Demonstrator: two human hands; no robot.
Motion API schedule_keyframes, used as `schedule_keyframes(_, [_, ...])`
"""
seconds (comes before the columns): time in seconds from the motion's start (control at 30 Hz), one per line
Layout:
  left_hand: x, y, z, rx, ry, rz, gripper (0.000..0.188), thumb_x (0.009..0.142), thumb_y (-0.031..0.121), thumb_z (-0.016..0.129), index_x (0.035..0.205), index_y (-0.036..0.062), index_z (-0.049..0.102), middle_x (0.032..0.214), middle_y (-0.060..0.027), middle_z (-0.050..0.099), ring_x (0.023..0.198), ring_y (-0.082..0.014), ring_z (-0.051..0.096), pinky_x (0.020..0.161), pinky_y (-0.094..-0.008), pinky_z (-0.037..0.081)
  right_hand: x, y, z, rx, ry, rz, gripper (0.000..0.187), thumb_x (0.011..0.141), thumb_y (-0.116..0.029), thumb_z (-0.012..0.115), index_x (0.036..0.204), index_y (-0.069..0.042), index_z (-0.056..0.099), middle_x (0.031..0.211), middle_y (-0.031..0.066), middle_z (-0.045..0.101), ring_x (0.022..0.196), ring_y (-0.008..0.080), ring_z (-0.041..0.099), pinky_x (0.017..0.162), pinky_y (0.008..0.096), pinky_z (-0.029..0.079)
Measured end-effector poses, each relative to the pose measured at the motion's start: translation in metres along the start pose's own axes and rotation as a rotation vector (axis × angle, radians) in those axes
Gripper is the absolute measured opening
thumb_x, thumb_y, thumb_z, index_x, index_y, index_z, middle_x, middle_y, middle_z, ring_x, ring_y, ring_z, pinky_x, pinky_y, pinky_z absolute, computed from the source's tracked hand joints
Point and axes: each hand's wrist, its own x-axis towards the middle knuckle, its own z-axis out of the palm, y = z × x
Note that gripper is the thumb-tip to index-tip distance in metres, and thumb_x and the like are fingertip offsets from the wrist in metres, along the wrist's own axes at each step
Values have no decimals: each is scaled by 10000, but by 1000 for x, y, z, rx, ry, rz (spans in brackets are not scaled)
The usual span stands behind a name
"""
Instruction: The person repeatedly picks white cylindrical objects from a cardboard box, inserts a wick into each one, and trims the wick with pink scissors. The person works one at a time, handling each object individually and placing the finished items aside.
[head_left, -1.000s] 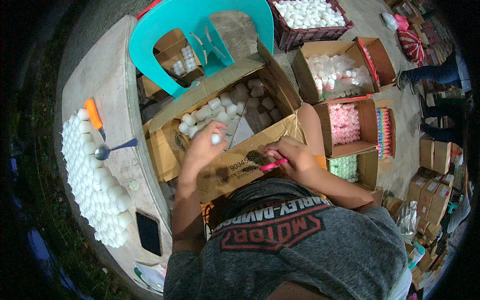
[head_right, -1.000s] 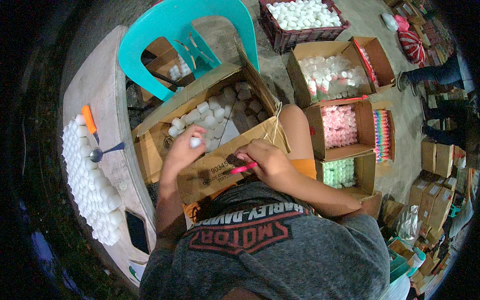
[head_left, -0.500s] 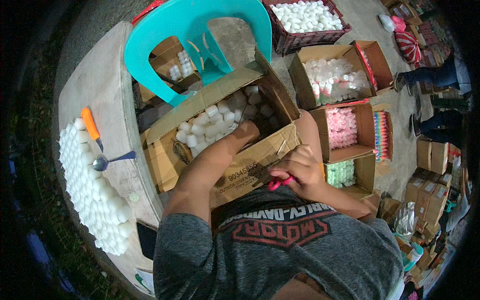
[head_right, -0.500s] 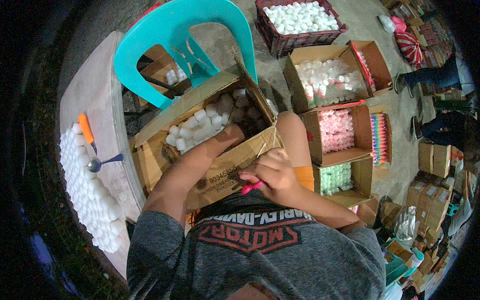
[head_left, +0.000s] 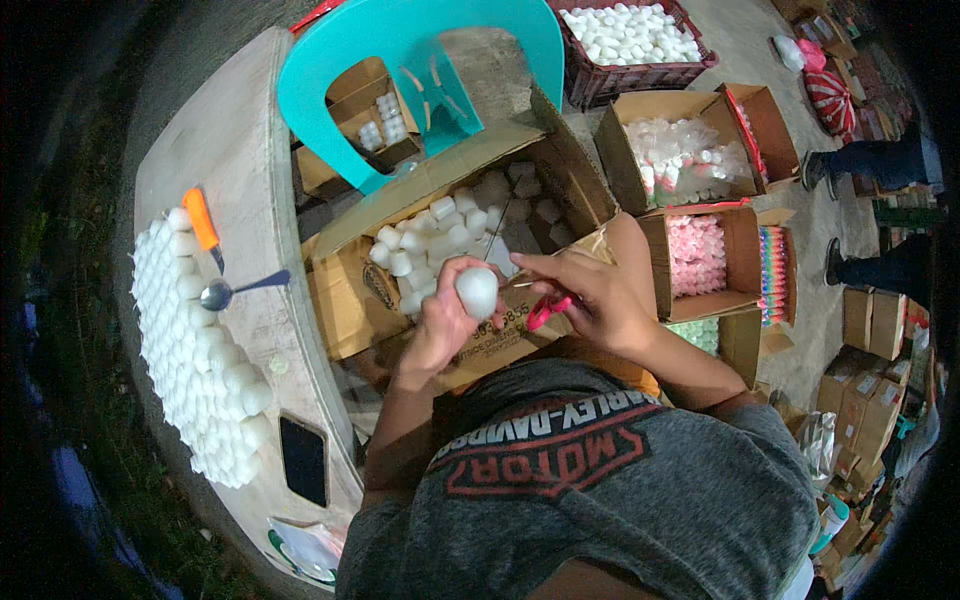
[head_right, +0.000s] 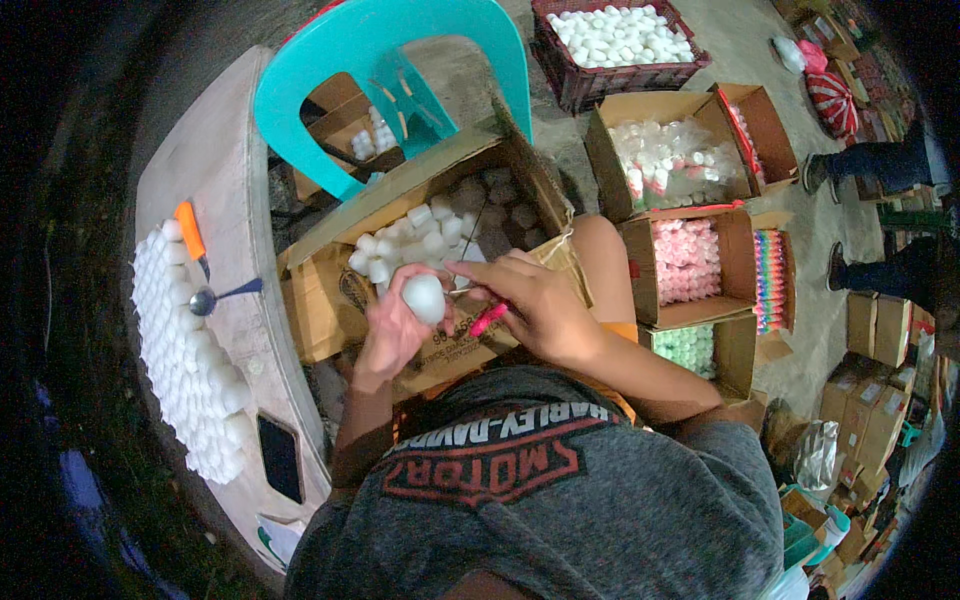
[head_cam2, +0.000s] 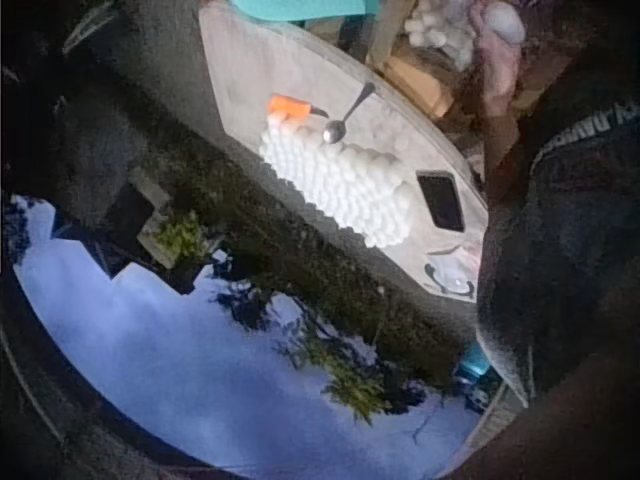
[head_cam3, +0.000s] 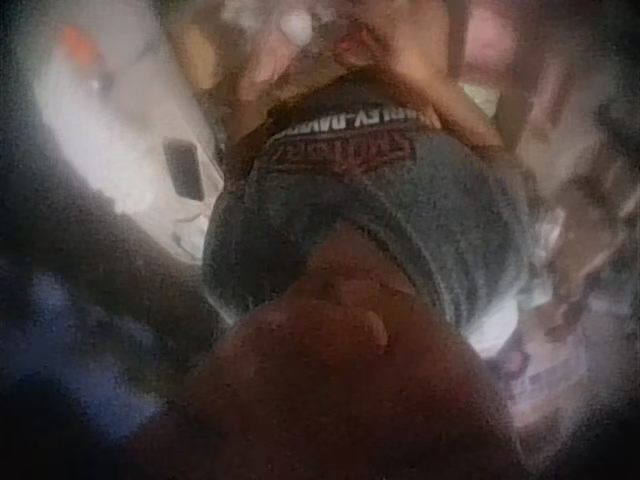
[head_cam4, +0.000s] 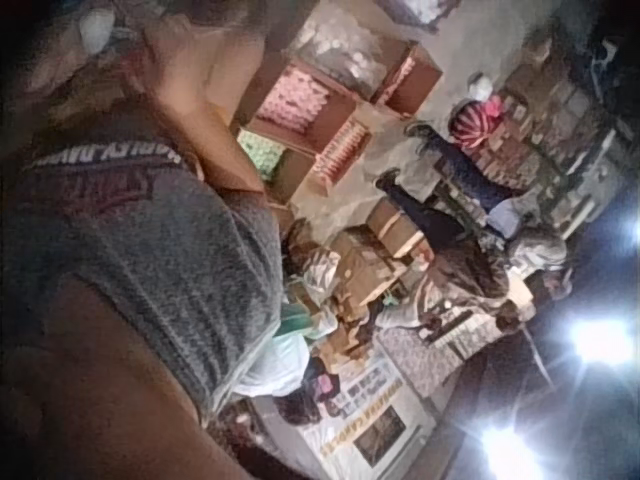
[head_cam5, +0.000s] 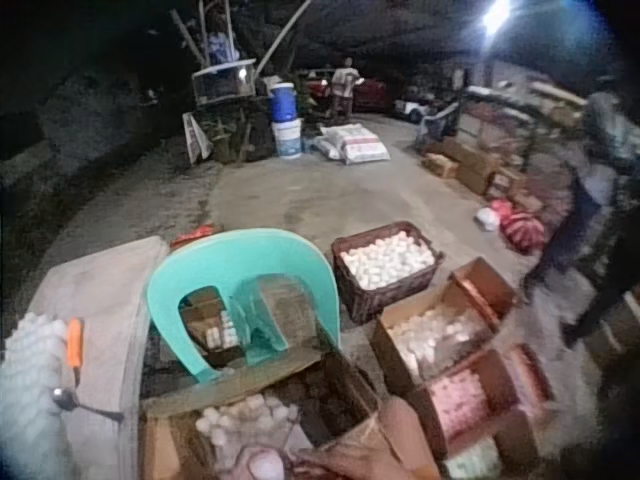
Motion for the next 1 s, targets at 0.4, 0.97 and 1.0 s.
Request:
schedule_keyframes(0.4, [-46,18,38,506,119,316,481,781,27,636,1159,91,345,1190,-121,411,1088,-176,427,932,-313,364,0,-39,20,-114,119,-390,198,723,-95,724,884,-33,626,754,63,547,683,212,520,597,290,394])
schedule_keyframes(0.97, [-50,15,57,839,180,532,504,723,-38,641,1104,106,344,1130,-137,391,1027,-193,429,855,-308,404,-11,-53,25,-194,118,-388,209,699,-60,725,874,-28,615,739,73,511,668,224,498,590,304,393])
schedule_keyframes(1.0, [-50,15,57,844,179,534,505,719,-43,639,1102,105,344,1127,-138,391,1027,-197,431,856,-309,404,-11,-53,26,-196,122,-385,210,698,-58,724,874,-28,614,740,74,510,670,225,498,590,304,394])
